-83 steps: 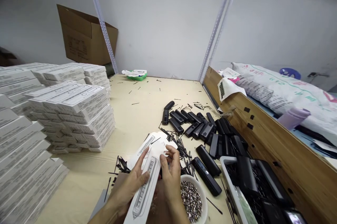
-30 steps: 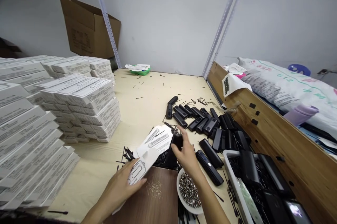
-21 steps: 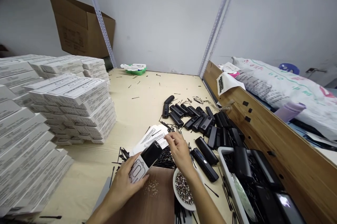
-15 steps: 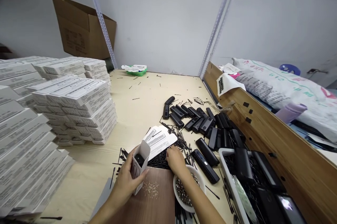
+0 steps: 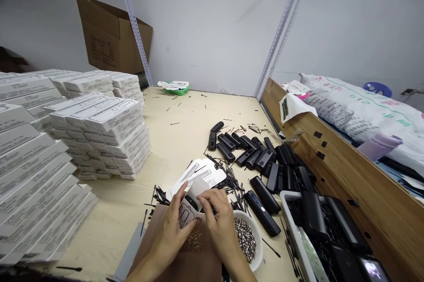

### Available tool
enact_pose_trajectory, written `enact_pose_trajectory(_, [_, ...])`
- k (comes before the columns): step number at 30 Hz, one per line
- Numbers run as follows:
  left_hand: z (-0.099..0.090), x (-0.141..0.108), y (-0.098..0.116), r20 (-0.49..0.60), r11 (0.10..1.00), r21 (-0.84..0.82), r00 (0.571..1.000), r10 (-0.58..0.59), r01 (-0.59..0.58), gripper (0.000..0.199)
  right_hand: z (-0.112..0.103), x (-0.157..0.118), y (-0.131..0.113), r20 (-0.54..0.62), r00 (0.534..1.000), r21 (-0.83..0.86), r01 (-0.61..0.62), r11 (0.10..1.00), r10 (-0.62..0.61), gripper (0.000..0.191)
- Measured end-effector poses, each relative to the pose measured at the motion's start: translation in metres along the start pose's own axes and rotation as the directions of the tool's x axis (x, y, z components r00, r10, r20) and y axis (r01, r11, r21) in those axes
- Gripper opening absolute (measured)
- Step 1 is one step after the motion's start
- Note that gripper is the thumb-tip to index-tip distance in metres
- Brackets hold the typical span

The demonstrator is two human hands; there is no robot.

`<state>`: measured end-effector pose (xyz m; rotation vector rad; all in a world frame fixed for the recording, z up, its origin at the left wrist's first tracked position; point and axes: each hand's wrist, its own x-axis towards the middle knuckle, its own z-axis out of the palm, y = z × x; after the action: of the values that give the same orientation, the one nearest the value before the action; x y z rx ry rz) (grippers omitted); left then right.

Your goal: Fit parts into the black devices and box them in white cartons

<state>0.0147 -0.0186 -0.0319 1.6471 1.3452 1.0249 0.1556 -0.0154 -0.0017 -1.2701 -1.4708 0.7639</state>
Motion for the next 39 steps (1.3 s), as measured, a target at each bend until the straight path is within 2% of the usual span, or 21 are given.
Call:
enact_pose_trajectory(2, [-0.002,-0.001,0.002,-0.007,1.000,0.006,1.000,0.006,-0.006,0.061,0.004,-0.004,0.007,-0.038,0.999,0.001,-0.025,1.000,0.025,0.017])
enact_pose_trajectory(4, [-0.005,-0.001,0.004,0.024,1.000,0.017,1.000,0.015,-0.015,0.049,0.010,-0.004,0.014,-0.101,0.988,0.137,-0.102,0.985,0.116,0.030])
enact_pose_trajectory(6, [-0.009,-0.002,0.006,0.078,1.000,0.023,0.997,0.015,-0.017,0.042,0.021,-0.003,0.018,-0.045,0.979,0.300,-0.177,0.937,0.199,0.043])
enact_pose_trajectory(8, [-0.013,-0.002,0.007,0.116,1.000,0.009,0.993,-0.002,0.001,0.045,0.035,-0.005,0.019,0.017,0.978,0.357,-0.202,0.912,0.209,0.029])
enact_pose_trajectory(10, [-0.015,-0.002,0.006,0.116,0.998,-0.051,0.993,-0.033,0.040,0.056,0.049,-0.011,0.018,-0.031,0.991,0.267,-0.119,0.956,0.132,0.021])
enact_pose_trajectory(12, [-0.017,-0.003,0.003,0.099,0.989,-0.130,0.994,-0.055,0.068,0.063,0.059,-0.016,0.014,-0.086,0.996,0.118,0.021,0.993,-0.011,0.021])
enact_pose_trajectory(14, [-0.018,-0.004,0.002,0.079,0.982,-0.167,0.994,-0.074,0.086,0.063,0.061,-0.019,0.010,-0.075,0.991,0.035,0.111,0.993,-0.108,0.018])
enact_pose_trajectory(19, [-0.020,-0.003,0.007,0.086,0.985,-0.115,0.989,-0.121,0.130,0.074,0.054,-0.013,0.009,-0.088,0.996,0.047,0.016,0.999,-0.012,0.018])
enact_pose_trajectory(24, [-0.017,-0.008,-0.006,0.061,0.990,-0.111,0.995,-0.082,0.088,0.067,0.062,-0.027,0.026,-0.099,0.974,0.008,0.207,0.978,-0.205,0.022])
enact_pose_trajectory(25, [-0.016,-0.008,-0.009,0.055,0.995,-0.074,0.996,-0.069,0.073,0.067,0.064,-0.032,0.030,-0.101,0.974,0.020,0.205,0.979,-0.202,0.027])
enact_pose_trajectory(27, [-0.015,-0.005,-0.008,0.084,0.999,0.024,0.996,-0.037,0.036,0.064,0.065,-0.037,0.036,-0.100,0.988,0.076,0.123,0.989,-0.115,0.037])
enact_pose_trajectory(29, [-0.022,0.011,0.007,0.113,0.991,0.129,0.994,0.013,-0.028,0.061,0.058,-0.037,0.043,-0.114,0.993,0.156,0.010,0.988,0.008,0.045])
enact_pose_trajectory(30, [-0.030,0.024,0.020,0.108,0.978,0.202,0.993,0.039,-0.061,0.060,0.051,-0.036,0.047,-0.131,0.990,0.196,-0.030,0.980,0.056,0.048])
enact_pose_trajectory(32, [-0.059,0.062,0.054,-0.005,0.908,0.409,0.995,0.098,-0.088,0.063,0.031,-0.031,0.055,-0.155,0.978,0.251,-0.098,0.963,0.140,0.051])
enact_pose_trajectory(33, [-0.079,0.084,0.074,-0.073,0.841,0.539,0.992,0.101,-0.046,0.065,0.019,-0.029,0.060,-0.154,0.971,0.264,-0.137,0.955,0.182,0.051])
enact_pose_trajectory(35, [-0.127,0.128,0.112,-0.185,0.778,0.628,0.974,0.133,0.014,0.072,-0.003,-0.028,0.068,-0.141,0.956,0.268,-0.215,0.939,0.259,0.048])
enact_pose_trajectory(36, [-0.151,0.147,0.129,-0.255,0.688,0.722,0.954,0.160,0.077,0.071,-0.013,-0.029,0.072,-0.141,0.947,0.265,-0.245,0.933,0.289,0.047])
enact_pose_trajectory(37, [-0.173,0.162,0.144,-0.319,0.605,0.781,0.932,0.172,0.155,0.071,-0.022,-0.031,0.075,-0.151,0.938,0.261,-0.266,0.928,0.312,0.045])
enact_pose_trajectory(39, [-0.206,0.178,0.165,-0.374,0.569,0.793,0.911,0.172,0.217,0.072,-0.033,-0.036,0.079,-0.178,0.925,0.248,-0.289,0.925,0.336,0.044])
